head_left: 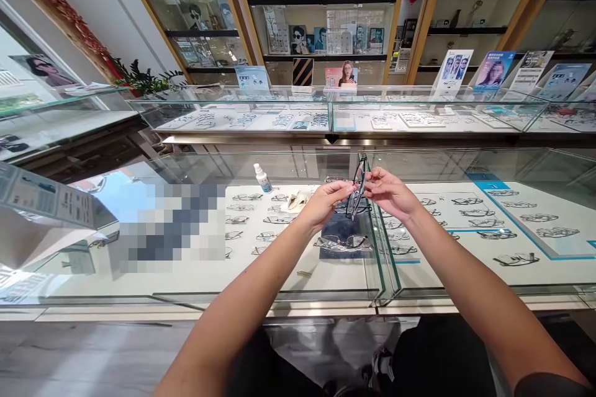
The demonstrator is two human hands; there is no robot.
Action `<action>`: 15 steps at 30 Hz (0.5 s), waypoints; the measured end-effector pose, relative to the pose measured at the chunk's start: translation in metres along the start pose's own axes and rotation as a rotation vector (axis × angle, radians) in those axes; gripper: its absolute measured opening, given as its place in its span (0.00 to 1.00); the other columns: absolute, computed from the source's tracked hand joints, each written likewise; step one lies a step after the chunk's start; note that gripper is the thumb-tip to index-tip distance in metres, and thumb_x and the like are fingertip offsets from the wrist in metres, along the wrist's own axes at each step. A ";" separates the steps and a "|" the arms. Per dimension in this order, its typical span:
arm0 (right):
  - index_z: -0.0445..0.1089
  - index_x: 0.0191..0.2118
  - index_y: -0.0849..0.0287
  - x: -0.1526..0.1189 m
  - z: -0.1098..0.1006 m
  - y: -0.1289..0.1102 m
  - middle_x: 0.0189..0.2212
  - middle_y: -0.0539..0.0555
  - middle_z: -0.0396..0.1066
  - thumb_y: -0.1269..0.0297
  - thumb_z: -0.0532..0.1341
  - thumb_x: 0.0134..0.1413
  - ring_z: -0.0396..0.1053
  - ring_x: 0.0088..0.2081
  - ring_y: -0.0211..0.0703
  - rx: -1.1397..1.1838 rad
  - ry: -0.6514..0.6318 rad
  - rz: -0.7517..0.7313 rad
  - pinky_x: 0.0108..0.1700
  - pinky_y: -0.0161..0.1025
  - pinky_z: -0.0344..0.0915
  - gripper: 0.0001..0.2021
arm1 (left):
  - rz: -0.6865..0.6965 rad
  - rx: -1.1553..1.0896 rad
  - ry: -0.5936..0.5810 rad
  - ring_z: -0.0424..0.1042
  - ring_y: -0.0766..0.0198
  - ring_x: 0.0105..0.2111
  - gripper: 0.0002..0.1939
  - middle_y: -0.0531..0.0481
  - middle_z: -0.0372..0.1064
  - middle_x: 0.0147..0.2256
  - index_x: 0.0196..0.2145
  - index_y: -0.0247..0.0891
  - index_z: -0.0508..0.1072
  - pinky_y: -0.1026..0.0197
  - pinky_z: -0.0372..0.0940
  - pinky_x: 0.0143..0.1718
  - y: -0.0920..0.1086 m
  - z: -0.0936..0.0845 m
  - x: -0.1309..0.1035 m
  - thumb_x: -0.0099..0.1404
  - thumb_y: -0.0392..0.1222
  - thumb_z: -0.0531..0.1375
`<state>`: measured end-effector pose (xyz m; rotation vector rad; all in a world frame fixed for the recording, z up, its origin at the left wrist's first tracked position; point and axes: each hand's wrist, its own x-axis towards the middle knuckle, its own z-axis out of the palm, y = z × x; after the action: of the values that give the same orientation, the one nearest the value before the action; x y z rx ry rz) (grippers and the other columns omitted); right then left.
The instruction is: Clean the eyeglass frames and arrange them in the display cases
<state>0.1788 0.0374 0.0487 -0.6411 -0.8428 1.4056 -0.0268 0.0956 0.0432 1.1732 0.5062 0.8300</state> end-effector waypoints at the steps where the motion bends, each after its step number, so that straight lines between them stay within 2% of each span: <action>1: 0.72 0.35 0.54 0.000 -0.001 0.001 0.39 0.47 0.69 0.79 0.74 0.35 0.59 0.33 0.34 -0.020 0.006 -0.012 0.37 0.37 0.65 0.20 | -0.010 -0.005 -0.002 0.73 0.61 0.43 0.21 0.44 0.83 0.43 0.34 0.38 0.87 0.60 0.61 0.46 -0.001 -0.001 0.000 0.49 0.55 0.83; 4: 0.70 0.34 0.54 0.000 -0.003 0.001 0.41 0.47 0.68 0.78 0.75 0.36 0.61 0.35 0.35 -0.078 0.025 -0.054 0.38 0.37 0.65 0.20 | -0.036 -0.034 -0.014 0.73 0.62 0.43 0.21 0.45 0.83 0.43 0.34 0.39 0.87 0.60 0.61 0.47 -0.002 -0.002 0.001 0.49 0.54 0.83; 9: 0.69 0.33 0.53 0.001 -0.003 0.004 0.39 0.47 0.67 0.74 0.76 0.37 0.65 0.36 0.37 -0.216 0.031 -0.135 0.40 0.39 0.65 0.18 | -0.075 -0.083 -0.053 0.72 0.65 0.38 0.20 0.46 0.82 0.41 0.34 0.38 0.86 0.61 0.60 0.42 -0.003 -0.002 0.002 0.50 0.52 0.83; 11: 0.69 0.32 0.53 0.000 -0.001 0.005 0.38 0.48 0.67 0.72 0.74 0.41 0.67 0.37 0.39 -0.394 0.027 -0.248 0.42 0.42 0.66 0.15 | -0.090 -0.095 -0.062 0.72 0.65 0.37 0.20 0.45 0.82 0.40 0.35 0.36 0.86 0.61 0.60 0.41 -0.004 -0.003 0.002 0.51 0.51 0.83; 15: 0.70 0.31 0.53 -0.005 0.003 0.006 0.37 0.51 0.68 0.74 0.67 0.52 0.69 0.41 0.45 -0.872 0.032 -0.591 0.44 0.45 0.64 0.08 | -0.099 -0.096 -0.066 0.72 0.64 0.36 0.20 0.44 0.82 0.40 0.37 0.35 0.86 0.60 0.60 0.39 -0.004 -0.004 0.001 0.53 0.50 0.82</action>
<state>0.1728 0.0326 0.0452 -0.9520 -1.4863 0.4484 -0.0280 0.0987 0.0377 1.0754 0.4614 0.7205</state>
